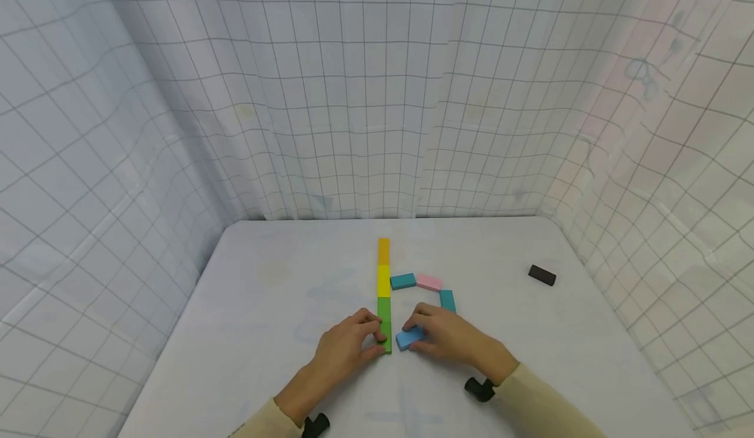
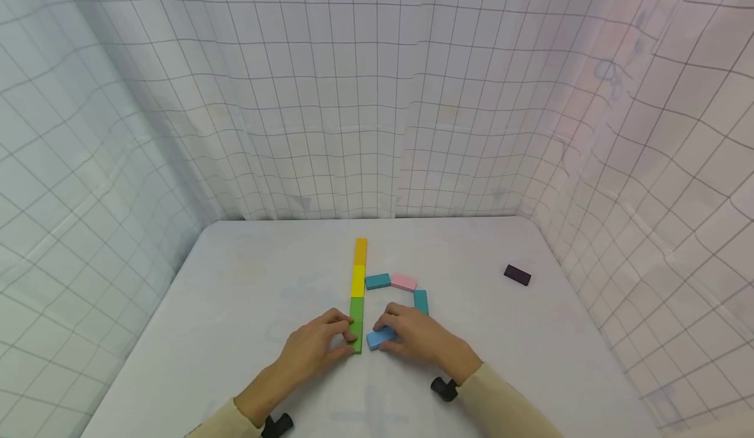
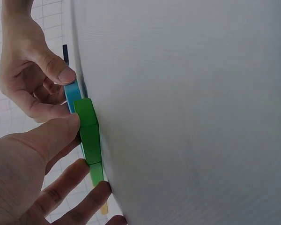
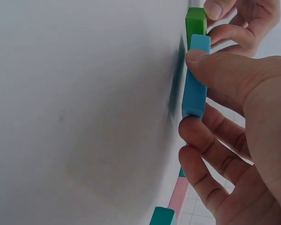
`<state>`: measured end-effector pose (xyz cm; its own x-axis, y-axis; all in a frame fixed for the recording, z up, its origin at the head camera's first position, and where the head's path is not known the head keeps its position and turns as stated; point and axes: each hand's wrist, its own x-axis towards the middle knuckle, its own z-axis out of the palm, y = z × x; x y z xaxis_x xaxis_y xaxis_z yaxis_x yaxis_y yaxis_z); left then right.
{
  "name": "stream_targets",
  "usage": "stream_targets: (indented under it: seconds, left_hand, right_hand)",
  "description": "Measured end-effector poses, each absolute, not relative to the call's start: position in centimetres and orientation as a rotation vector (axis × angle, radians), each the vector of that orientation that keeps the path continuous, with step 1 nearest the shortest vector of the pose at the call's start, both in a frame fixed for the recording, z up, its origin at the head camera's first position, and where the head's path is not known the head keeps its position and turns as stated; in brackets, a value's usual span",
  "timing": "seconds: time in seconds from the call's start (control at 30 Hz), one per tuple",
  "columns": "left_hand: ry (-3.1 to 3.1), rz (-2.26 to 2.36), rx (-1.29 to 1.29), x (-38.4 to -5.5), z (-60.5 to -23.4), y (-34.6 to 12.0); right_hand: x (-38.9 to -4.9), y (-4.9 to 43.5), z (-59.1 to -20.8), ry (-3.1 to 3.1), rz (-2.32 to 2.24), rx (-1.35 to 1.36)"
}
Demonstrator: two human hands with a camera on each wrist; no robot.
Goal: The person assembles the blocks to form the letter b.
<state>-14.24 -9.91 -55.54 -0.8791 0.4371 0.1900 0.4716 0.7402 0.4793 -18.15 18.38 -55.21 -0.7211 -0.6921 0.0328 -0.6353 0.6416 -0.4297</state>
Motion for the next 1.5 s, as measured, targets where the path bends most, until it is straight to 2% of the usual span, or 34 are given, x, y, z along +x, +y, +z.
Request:
stream_targets:
  seconds: [1.5]
  left_hand:
    - [-2.903,-0.778,-0.719,-14.32,-55.72,-9.65]
  right_hand:
    - [-18.10,17.63,-55.62,2.714,-0.615,-1.130]
